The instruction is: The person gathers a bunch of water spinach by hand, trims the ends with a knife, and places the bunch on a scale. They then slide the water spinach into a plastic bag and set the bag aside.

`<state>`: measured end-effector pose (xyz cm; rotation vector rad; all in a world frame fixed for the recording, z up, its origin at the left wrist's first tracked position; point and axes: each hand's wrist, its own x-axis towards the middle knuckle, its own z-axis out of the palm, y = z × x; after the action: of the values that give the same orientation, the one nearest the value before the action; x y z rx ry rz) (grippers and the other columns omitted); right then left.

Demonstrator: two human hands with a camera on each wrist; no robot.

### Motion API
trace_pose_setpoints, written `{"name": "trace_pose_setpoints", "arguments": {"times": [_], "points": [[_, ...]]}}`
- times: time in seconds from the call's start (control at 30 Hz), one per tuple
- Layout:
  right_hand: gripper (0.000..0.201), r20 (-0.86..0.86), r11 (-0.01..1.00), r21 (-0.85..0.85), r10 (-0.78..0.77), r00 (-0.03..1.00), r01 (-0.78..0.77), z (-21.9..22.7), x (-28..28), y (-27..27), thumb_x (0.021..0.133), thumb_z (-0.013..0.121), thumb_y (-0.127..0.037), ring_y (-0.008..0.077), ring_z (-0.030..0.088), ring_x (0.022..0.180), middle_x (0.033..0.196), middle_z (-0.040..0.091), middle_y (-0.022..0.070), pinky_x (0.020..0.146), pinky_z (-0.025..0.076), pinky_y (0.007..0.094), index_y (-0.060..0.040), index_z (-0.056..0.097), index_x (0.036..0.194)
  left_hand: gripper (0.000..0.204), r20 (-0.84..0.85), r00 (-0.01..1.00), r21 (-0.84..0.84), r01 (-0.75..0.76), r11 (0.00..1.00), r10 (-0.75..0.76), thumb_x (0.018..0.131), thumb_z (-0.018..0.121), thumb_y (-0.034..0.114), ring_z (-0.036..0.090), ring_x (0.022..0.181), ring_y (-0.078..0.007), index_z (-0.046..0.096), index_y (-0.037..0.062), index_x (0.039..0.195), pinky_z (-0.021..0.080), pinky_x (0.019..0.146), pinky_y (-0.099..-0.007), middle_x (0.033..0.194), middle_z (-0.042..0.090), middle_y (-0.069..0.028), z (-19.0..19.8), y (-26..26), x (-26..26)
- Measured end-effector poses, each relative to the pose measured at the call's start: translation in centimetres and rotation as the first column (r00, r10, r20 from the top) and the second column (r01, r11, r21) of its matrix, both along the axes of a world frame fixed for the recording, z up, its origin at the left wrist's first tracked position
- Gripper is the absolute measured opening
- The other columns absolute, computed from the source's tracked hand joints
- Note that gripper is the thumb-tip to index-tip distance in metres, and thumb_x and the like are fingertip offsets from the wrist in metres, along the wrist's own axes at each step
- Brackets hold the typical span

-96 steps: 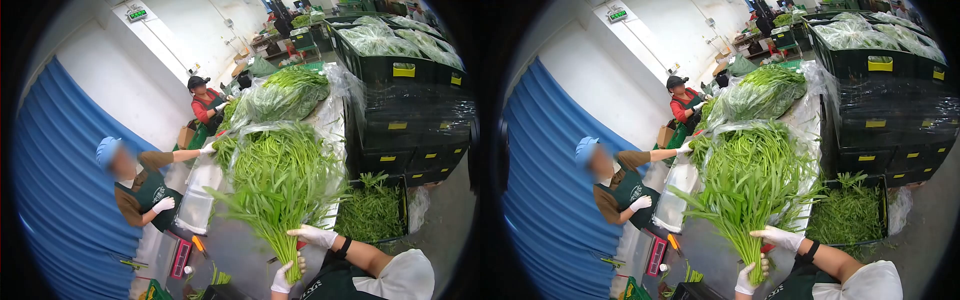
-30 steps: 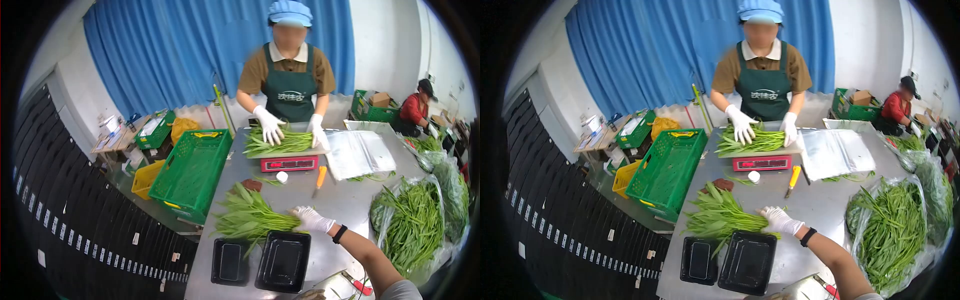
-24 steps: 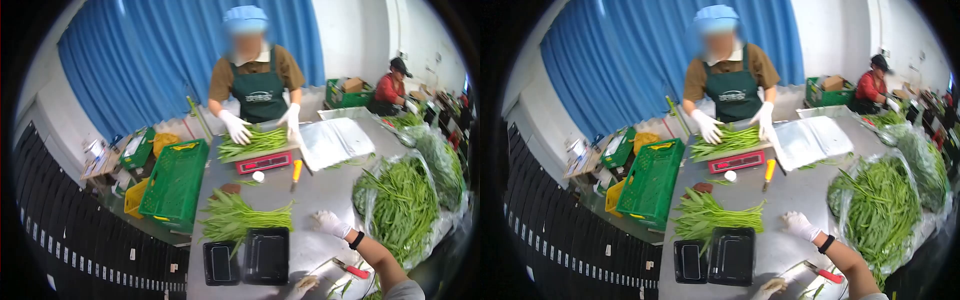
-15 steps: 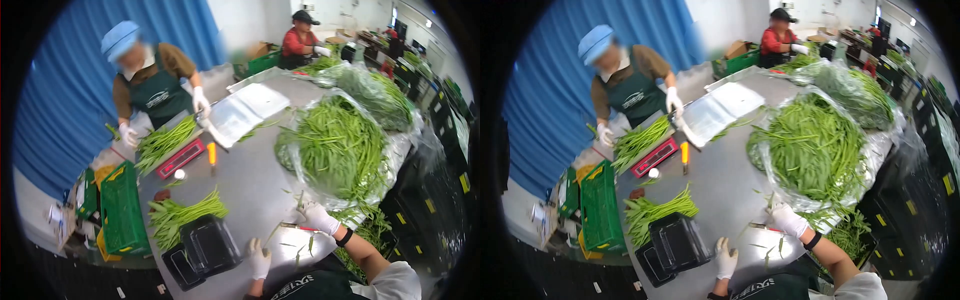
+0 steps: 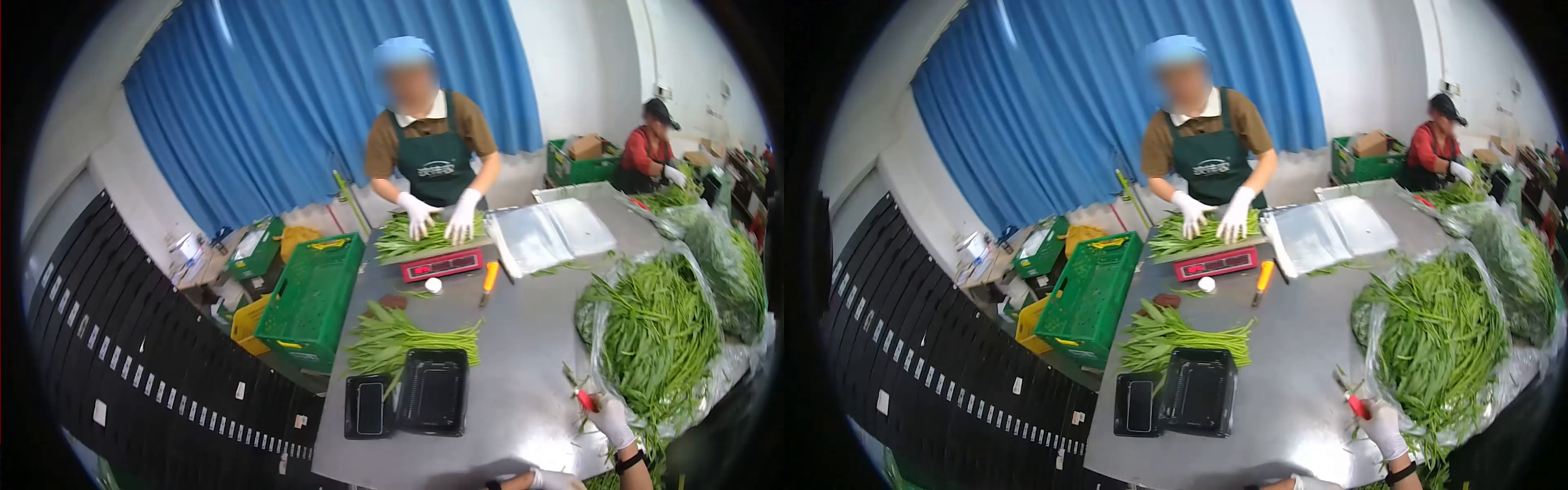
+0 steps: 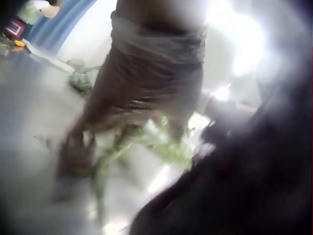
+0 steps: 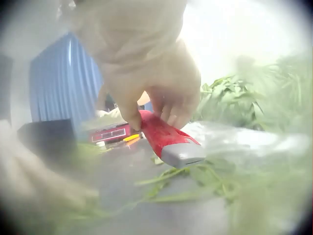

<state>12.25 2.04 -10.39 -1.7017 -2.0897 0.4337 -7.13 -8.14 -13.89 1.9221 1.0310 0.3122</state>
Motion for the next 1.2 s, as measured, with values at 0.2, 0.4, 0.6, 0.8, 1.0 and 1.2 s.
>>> {"name": "trace_pose_setpoints", "arguments": {"times": [0.2, 0.4, 0.6, 0.8, 1.0, 1.2], "points": [[0.034, 0.263, 0.902, -0.254, 0.412, 0.872, -0.35, -0.5, -7.8, 5.5, 0.074, 0.064, -0.039, 0.0309, 0.063, 0.073, 0.085, 0.065, 0.0135, 0.07, 0.05, 0.041, -0.0137, 0.068, 0.097, 0.038, 0.643, 0.662, -0.467, -0.062, 0.882, 0.386, 0.084, 0.062, 0.007, 0.056, 0.1, -0.0151, 0.054, 0.0006, 0.12, 0.045, 0.087, -0.0299, 0.108, 0.062, -0.0077, 15.6, 2.6, -13.5], [0.025, -0.07, 0.835, -0.026, 0.547, 0.834, -0.55, 10.2, -26.5, 20.8, 0.083, 0.061, -0.029, 0.0301, 0.062, 0.06, 0.07, 0.062, 0.0161, 0.055, 0.048, 0.0378, -0.0047, 0.068, 0.082, 0.024, 0.278, 0.501, 0.244, -0.862, 0.444, 0.82, 0.084, 0.062, 0.009, 0.064, 0.082, -0.0152, 0.061, 0.0041, 0.107, 0.05, 0.072, -0.0262, 0.096, 0.066, -0.0096, 14.7, 9.1, -36.7], [0.021, -0.099, 0.533, -0.17, 0.828, 0.552, -0.829, 9.7, -46.0, 29.4, 0.082, 0.06, -0.018, 0.0159, 0.063, 0.069, 0.08, 0.068, 0.0103, 0.069, 0.05, 0.0301, -0.0034, 0.067, 0.095, 0.052, -0.039, 0.542, 0.532, -0.7, 0.477, 0.839, 0.081, 0.061, 0.034, 0.046, 0.119, -0.0296, 0.051, 0.0019, 0.121, 0.041, 0.094, -0.038, 0.132, 0.046, -0.0155, 1.3, 21.2, -44.9], [0.018, -0.244, 0.565, -0.389, 0.699, 0.672, -0.728, -0.6, -61.6, 30.2, 0.078, 0.061, -0.01, 0.0229, 0.066, 0.068, 0.082, 0.067, 0.0136, 0.066, 0.052, 0.0319, -0.0025, 0.067, 0.093, 0.084, -0.367, 0.451, 0.526, -0.62, 0.582, 0.813, 0.082, 0.043, 0.063, 0.021, 0.136, -0.0302, 0.035, -0.0007, 0.136, 0.017, 0.105, -0.0582, 0.145, 0.03, -0.0157, -3.8, 24.7, -47.8], [0.035, 0.217, 0.716, -0.296, 0.695, 0.685, -0.633, -6.5, -65.1, 30.4, 0.066, 0.072, -0.036, 0.0289, 0.065, 0.077, 0.082, 0.067, 0.0128, 0.074, 0.051, 0.037, -0.0111, 0.07, 0.09, 0.082, -0.508, 0.512, 0.36, -0.604, 0.711, 0.692, 0.083, 0.041, 0.064, 0.024, 0.135, -0.0305, 0.037, 0.0011, 0.136, 0.016, 0.105, -0.0603, 0.144, 0.032, -0.0153, -3.5, 22.8, -48.6], [0.027, 0.203, 0.817, -0.27, 0.566, 0.799, -0.51, -7.2, -64.6, 30.7, 0.065, 0.07, -0.03, 0.0268, 0.065, 0.074, 0.078, 0.067, 0.0119, 0.069, 0.051, 0.0347, -0.0147, 0.071, 0.087, 0.079, -0.511, 0.526, 0.369, -0.581, 0.726, 0.68, 0.082, 0.044, 0.063, 0.03, 0.132, -0.0312, 0.042, 0.0015, 0.132, 0.018, 0.103, -0.0606, 0.14, 0.037, -0.0167, -3.0, 22.4, -48.2]]}}
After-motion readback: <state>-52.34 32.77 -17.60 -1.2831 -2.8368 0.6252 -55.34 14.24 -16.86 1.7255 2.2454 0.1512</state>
